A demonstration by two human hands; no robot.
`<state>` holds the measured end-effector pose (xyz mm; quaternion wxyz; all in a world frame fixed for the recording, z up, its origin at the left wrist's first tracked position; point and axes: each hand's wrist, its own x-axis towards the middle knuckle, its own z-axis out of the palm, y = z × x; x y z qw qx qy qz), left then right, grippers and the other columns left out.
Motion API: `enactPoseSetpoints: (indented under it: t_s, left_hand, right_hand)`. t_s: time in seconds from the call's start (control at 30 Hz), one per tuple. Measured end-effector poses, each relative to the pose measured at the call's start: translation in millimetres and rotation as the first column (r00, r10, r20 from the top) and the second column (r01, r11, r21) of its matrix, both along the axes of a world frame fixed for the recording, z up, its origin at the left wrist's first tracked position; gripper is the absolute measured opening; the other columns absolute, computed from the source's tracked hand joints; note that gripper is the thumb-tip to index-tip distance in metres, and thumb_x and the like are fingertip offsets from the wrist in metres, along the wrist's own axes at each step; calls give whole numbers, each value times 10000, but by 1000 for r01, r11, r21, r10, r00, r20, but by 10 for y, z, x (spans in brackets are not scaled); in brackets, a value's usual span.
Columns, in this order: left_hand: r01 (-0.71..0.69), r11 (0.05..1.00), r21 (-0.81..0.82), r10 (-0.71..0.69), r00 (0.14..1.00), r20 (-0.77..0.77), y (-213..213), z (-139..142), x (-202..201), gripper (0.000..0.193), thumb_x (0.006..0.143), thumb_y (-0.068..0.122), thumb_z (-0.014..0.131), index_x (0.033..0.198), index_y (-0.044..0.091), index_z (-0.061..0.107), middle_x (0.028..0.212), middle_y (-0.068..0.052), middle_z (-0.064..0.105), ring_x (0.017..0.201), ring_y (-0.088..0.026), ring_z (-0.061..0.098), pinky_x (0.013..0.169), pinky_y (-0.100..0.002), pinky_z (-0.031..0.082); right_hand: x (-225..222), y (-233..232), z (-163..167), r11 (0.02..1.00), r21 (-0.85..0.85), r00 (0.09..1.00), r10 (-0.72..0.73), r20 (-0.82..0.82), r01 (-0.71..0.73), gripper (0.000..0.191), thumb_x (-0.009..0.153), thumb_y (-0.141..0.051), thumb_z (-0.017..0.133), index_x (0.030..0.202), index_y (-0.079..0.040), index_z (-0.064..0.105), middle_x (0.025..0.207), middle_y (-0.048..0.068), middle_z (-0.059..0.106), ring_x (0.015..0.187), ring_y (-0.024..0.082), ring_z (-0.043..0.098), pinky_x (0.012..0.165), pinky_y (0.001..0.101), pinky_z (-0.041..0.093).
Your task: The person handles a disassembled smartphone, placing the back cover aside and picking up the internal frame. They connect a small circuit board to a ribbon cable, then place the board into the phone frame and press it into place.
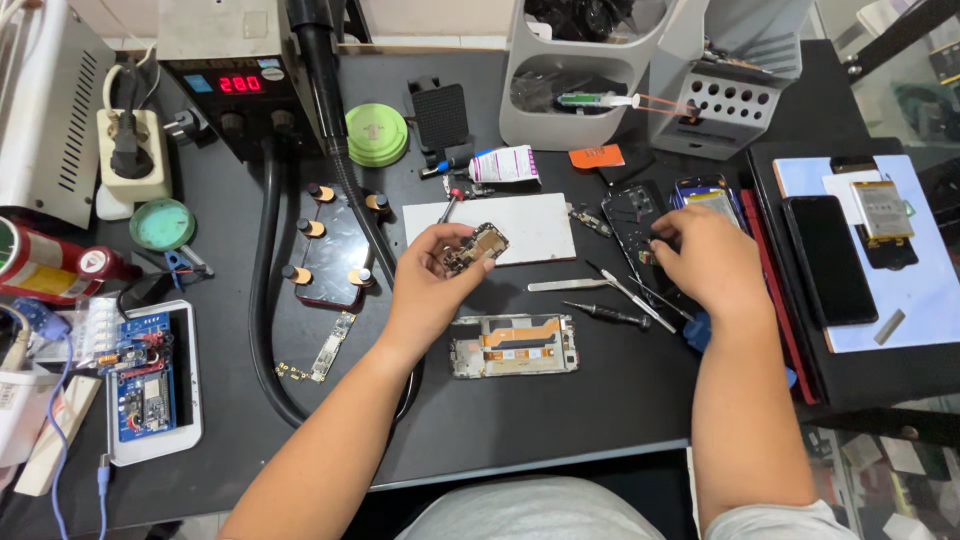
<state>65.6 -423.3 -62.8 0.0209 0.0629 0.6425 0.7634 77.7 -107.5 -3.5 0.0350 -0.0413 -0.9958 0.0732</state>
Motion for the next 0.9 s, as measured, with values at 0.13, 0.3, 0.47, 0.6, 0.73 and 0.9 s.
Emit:
enactPoseSetpoints:
  t_s: [0.13,0.3,0.47,0.6,0.73,0.9]
  left_hand:
    - [27,996,88,-24,999,-33,38,6,7,402,835,13,816,1194,15,633,1058,0,622,937,-46,581,774,-183,467]
    - [33,990,140,-29,999,-27,86,10,-18,422,861,-26,781,1243,-8,603,1090,-33,630,1001,-83,622,846,-206,503]
    - [75,967,243,-83,996,22,127,-28,-112,435,876,-59,723,1261,-5,527,1129,-80,693,1032,-92,677,879,-208,539]
    - [83,968,236,-93,995,32,167,-83,-176,389,886,-57,730,1222,-13,538,1126,-98,717,1011,-97,686,852,-207,537]
    - [79,975,209,-89,995,39,195,-181,-201,342,896,-51,743,1188,-25,566,1109,-88,725,974,-88,678,821,-214,530]
    - [79,979,190,-86,996,25,211,-298,-265,269,936,25,733,1182,-27,636,1069,-51,734,972,-74,688,840,-222,545]
  right_hand:
    - [18,-30,-3,999,-26,999,-44,-9,43,201,834,-201,762,1024,-137,781,1035,32,744,979,274,706,805,415,557]
    - [-54,-109,-3,998,-1,998,-64,22,64,172,840,-191,754,1005,-154,790,1015,27,733,960,277,701,795,421,552]
    - [-131,-63,-25,999,-27,999,-38,-6,38,157,835,-201,762,979,-146,791,1009,31,728,958,276,699,788,422,556]
    - [-212,-22,-63,998,-36,999,-44,-2,44,127,838,-211,772,949,-155,799,992,28,727,943,278,700,780,428,553]
    - [-252,-30,-57,996,-78,998,-54,-23,52,137,855,-212,772,961,-125,775,973,31,732,880,263,704,737,416,542]
    - [-215,-236,-6,787,-582,968,75,-238,-204,118,904,-88,757,1009,-47,721,938,35,718,820,125,683,667,267,503]
